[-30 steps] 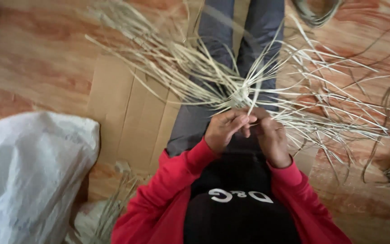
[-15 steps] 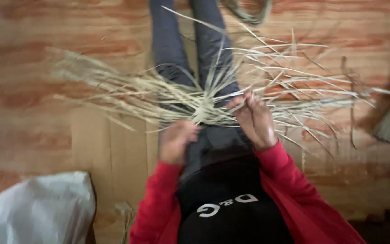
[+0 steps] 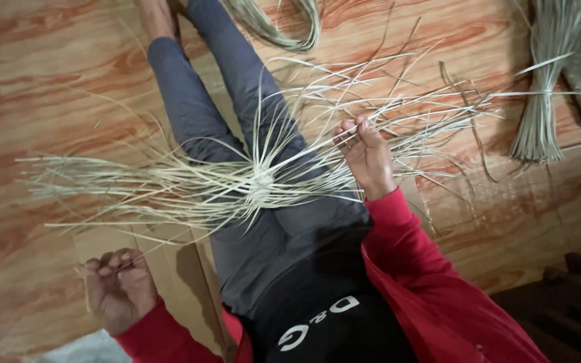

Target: Finalizing the weave of a handmade mat using dried plant fibers

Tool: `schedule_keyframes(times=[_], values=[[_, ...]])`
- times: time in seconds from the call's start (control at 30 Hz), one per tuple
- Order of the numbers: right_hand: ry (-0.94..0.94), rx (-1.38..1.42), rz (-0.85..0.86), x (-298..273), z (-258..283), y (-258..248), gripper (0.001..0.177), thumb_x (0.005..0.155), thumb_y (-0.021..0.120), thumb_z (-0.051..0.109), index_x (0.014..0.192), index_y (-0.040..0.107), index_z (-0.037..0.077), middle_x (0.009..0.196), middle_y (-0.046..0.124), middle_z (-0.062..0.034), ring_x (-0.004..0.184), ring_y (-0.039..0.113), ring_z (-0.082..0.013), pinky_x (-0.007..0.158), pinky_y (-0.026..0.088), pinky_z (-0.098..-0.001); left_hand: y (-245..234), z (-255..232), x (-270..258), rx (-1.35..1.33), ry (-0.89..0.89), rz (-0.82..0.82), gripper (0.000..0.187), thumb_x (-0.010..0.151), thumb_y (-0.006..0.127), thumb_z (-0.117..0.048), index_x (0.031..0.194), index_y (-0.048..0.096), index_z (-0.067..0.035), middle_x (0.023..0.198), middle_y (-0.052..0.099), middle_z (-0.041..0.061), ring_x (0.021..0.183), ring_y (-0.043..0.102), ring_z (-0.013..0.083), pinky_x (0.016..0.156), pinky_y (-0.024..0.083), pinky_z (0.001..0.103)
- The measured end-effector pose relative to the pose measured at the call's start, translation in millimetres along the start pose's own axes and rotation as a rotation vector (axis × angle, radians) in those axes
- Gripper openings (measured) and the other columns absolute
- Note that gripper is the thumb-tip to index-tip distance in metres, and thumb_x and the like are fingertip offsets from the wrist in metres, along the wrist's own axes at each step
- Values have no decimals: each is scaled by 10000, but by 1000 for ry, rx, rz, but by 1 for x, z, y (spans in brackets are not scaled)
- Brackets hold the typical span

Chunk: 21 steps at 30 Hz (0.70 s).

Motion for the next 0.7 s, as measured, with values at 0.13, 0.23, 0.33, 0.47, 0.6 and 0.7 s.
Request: schedule_keyframes(times=[0.13, 0.23, 0.33, 0.47, 0.6, 0.7], values=[[-18, 5, -48, 5, 9, -22, 130, 1111, 508, 171, 1133, 615, 101, 1097, 709, -95, 1108, 700, -282, 960, 571, -396, -31, -14, 8, -15, 42, -77, 31, 1025, 712, -103, 1049, 730, -94, 946, 704, -7, 895, 630, 97, 977, 497, 290], [-27, 15, -74, 7, 16, -39, 127, 1108, 474, 135, 1142, 592, 101, 1100, 707, -100, 1127, 698, -298, 968, 564, -404, -48, -29, 13, -17, 37, -66, 35, 1056, 709, -115, 1070, 738, -100, 941, 720, -17, 852, 644, 64, 931, 517, 232], [-24, 31, -94, 7, 21, -45, 136, 1107, 443, 109, 1152, 571, 97, 1096, 690, -109, 1105, 688, -302, 977, 552, -423, -66, -43, 21, 80, 3, 52, 95, 1112, 697, -229, 1176, 735, -170, 965, 714, -55, 811, 618, 74, 761, 489, 204], [-36, 32, -107, 6, 25, -46, 137, 1111, 470, 142, 1165, 585, 93, 1080, 695, -117, 1044, 687, -279, 964, 560, -421, -57, -68, 19, 619, 245, -29, 220, 1208, 594, -238, 997, 553, -290, 813, 491, -91, 631, 478, 31, 500, 341, 138], [-54, 30, -75, 8, 35, -53, 150, 1124, 459, 166, 1158, 587, 96, 1107, 699, -112, 1042, 697, -280, 939, 567, -412, -45, -89, 14, 1575, 550, 225, 517, 1157, 377, -66, 644, 383, 3, 548, 345, 98, 539, 301, 194, 632, 321, 339], [-54, 6, -127, 9, 40, -62, 159, 1130, 454, 188, 1155, 588, 106, 1091, 707, -102, 1044, 706, -272, 931, 566, -413, -79, -103, 17, 1553, 439, 194, 76, 1148, 621, -10, 1075, 607, 7, 960, 618, 163, 717, 484, 183, 691, 404, 301]])
Point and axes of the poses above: each hand's wrist, its own x-axis towards the middle knuckle, its own y-axis out of the palm, z = x × y, the point moved 10 cm from there along x, towards the middle knuckle
